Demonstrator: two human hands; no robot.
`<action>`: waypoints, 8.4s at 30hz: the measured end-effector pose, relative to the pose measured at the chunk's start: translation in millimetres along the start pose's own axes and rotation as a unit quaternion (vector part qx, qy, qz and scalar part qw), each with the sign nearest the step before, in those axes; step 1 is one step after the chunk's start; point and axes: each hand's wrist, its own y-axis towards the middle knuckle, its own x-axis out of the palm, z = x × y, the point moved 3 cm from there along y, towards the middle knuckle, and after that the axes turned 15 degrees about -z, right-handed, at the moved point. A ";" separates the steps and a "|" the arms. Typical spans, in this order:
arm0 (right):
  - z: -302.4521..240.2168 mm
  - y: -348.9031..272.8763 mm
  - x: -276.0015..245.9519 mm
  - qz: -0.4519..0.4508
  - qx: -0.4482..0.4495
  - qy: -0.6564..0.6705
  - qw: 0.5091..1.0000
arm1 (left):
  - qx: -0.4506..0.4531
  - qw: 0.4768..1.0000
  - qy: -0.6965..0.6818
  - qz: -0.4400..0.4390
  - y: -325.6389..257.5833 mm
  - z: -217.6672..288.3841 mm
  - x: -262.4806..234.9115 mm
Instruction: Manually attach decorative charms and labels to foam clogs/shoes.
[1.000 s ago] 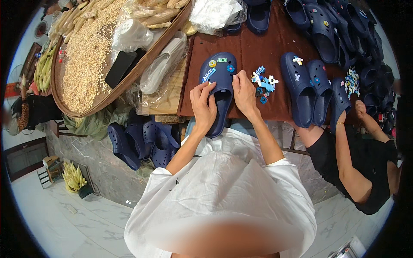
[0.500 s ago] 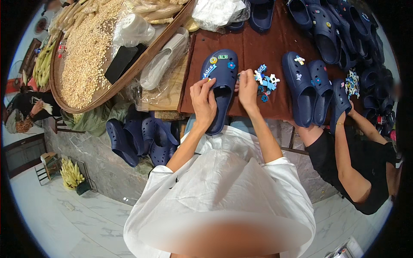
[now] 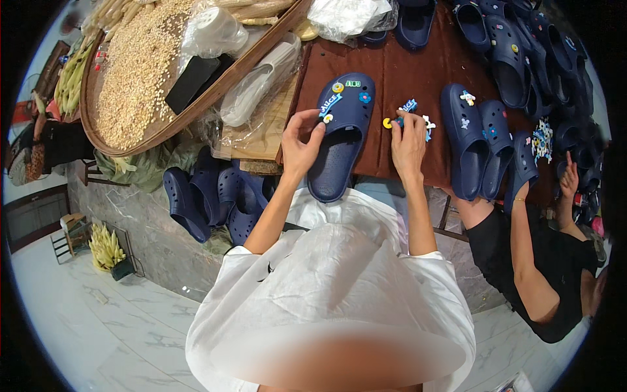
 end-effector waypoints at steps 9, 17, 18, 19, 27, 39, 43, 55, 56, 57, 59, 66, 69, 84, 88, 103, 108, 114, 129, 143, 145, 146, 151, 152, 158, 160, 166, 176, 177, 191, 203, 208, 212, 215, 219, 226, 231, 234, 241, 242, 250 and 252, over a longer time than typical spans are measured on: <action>-58.0 -8.6 -5.7 -0.106 -0.038 0.275 0.955 | -0.038 0.989 0.085 -0.111 21.0 0.0 -16.3; -64.6 -13.5 9.1 -0.079 -0.047 0.243 0.966 | -0.045 0.983 0.094 -0.153 31.3 2.4 -18.2; -65.9 -13.7 10.0 -0.076 -0.047 0.240 0.967 | -0.028 0.982 0.139 -0.121 30.4 9.9 -14.5; -66.2 -14.0 10.7 -0.072 -0.046 0.237 0.968 | -0.010 0.979 0.184 -0.089 30.1 14.7 -11.5; -64.5 -15.9 17.7 -0.052 -0.056 0.215 0.974 | 0.033 0.987 0.154 -0.023 30.5 0.1 -5.2; -60.0 -24.1 18.4 -0.046 -0.044 0.220 0.973 | 0.041 0.989 0.117 -0.077 17.5 8.5 -10.5; -66.2 -26.3 12.0 -0.067 -0.010 0.259 0.964 | -0.002 0.997 0.050 -0.057 7.1 12.3 -11.1; -48.3 12.3 8.7 -0.083 0.047 0.336 0.937 | -0.019 0.994 0.105 0.022 -5.8 23.2 -9.5; -44.8 23.3 12.3 -0.082 0.048 0.336 0.937 | -0.019 0.994 0.105 0.021 -2.8 19.2 -9.7; -41.4 34.6 18.0 -0.102 0.062 0.296 0.948 | -0.030 0.995 0.091 0.020 0.7 9.5 -11.0; -37.0 48.5 21.8 -0.116 0.078 0.254 0.957 | -0.040 0.996 0.076 0.014 11.5 -1.2 -9.4; -40.9 50.5 25.1 -0.143 0.082 0.183 0.969 | -0.084 0.974 0.211 -0.012 39.4 -5.5 -10.5; -48.3 48.7 29.4 -0.115 0.036 0.161 0.980 | -0.115 0.971 0.207 -0.024 42.2 -7.2 -14.9; -31.4 48.1 36.6 -0.025 -0.026 0.163 0.986 | -0.050 0.950 0.307 0.009 37.3 8.7 -8.8; -4.5 35.8 44.1 -0.076 0.103 0.296 0.947 | -0.080 0.956 0.284 0.005 35.9 14.0 -8.5; 12.2 11.8 2.6 -0.046 0.032 0.044 0.997 | -0.071 0.990 0.118 -0.005 -4.4 11.7 -27.3; -9.9 17.9 -16.4 -0.015 -0.002 0.086 0.996 | -0.062 0.995 0.080 0.014 -49.8 49.3 -13.5; -67.1 24.3 -9.8 -0.137 -0.125 0.209 0.960 | -0.219 0.924 -0.296 -0.100 -85.5 24.6 28.4; -78.2 7.2 -15.9 -0.182 -0.119 0.214 0.952 | -0.163 0.697 -0.684 0.141 -19.7 2.2 47.8; -95.5 10.7 -7.5 -0.118 -0.181 0.199 0.956 | -0.089 0.868 -0.469 0.133 -49.0 7.4 43.7; -96.3 12.2 -7.8 -0.129 -0.170 0.201 0.956 | -0.059 0.899 -0.409 0.149 -50.6 7.0 44.4; -97.4 13.3 -7.6 -0.132 -0.161 0.200 0.957 | -0.060 0.898 -0.409 0.150 -51.1 6.2 44.6; -100.8 9.9 -4.7 -0.132 -0.165 0.171 0.962 | -0.075 0.886 -0.440 0.130 -49.5 10.8 46.4; -100.3 7.0 0.4 -0.128 -0.158 0.201 0.958 | -0.077 0.886 -0.440 0.128 -48.5 12.3 46.4; -75.3 -2.3 13.9 -0.082 0.000 0.378 0.922 | -0.102 0.864 -0.469 0.154 -44.2 28.6 42.9; -50.5 -0.4 11.7 -0.060 0.010 0.329 0.942 | -0.144 0.845 -0.497 0.137 -45.7 28.8 40.5; 0.1 6.0 0.6 0.034 0.002 0.050 0.998 | -0.170 0.840 -0.504 0.108 -54.6 18.9 34.4; -97.5 -12.8 -11.0 -0.168 -0.056 0.304 0.936 | -0.145 0.878 -0.445 0.102 -58.7 36.3 47.3; -99.6 -13.5 -8.2 -0.168 -0.055 0.304 0.936 | -0.147 0.878 -0.444 0.102 -60.1 33.2 48.0; -102.2 -22.3 8.1 -0.150 -0.126 0.098 0.976 | -0.135 0.929 -0.325 0.116 -63.7 33.3 50.1; -91.0 -27.5 31.7 -0.073 -0.122 0.144 0.979 | -0.122 0.935 -0.306 0.132 -65.8 28.8 67.1; -88.5 -26.2 32.5 -0.067 -0.128 0.147 0.978 | -0.134 0.929 -0.327 0.109 -64.7 20.1 64.9; -81.9 -28.1 42.5 -0.049 -0.137 0.160 0.976 | -0.168 0.901 -0.385 0.110 -64.8 23.0 65.4; -81.2 -29.3 44.0 -0.040 -0.141 0.174 0.974 | -0.172 0.895 -0.396 0.114 -66.6 21.4 66.7; -80.5 -29.3 44.6 -0.032 -0.153 0.185 0.970 | -0.168 0.888 -0.405 0.139 -64.4 24.8 68.4; -71.6 -28.3 42.6 -0.035 -0.113 0.209 0.971 | -0.169 0.888 -0.412 0.113 -58.5 25.0 66.3; -45.4 -25.0 32.5 -0.036 0.008 0.247 0.968 | -0.147 0.892 -0.410 0.123 -55.0 31.5 58.8; -7.8 -16.4 21.6 -0.009 0.025 0.153 0.988 | -0.160 0.874 -0.436 0.140 -54.7 26.1 49.8; 20.6 6.0 -9.8 0.016 0.026 0.024 0.999 | -0.175 0.812 -0.537 0.143 -52.4 31.1 36.5; 16.2 6.4 -12.6 0.018 0.037 0.023 0.999 | -0.182 0.797 -0.556 0.151 -53.2 30.5 35.8; -63.6 29.1 -2.9 -0.055 -0.073 0.173 0.981 | -0.184 0.786 -0.571 0.148 -60.2 16.3 37.0; -81.1 33.1 -4.7 -0.021 -0.127 0.107 0.986 | -0.170 0.815 -0.539 0.127 -61.7 16.5 40.8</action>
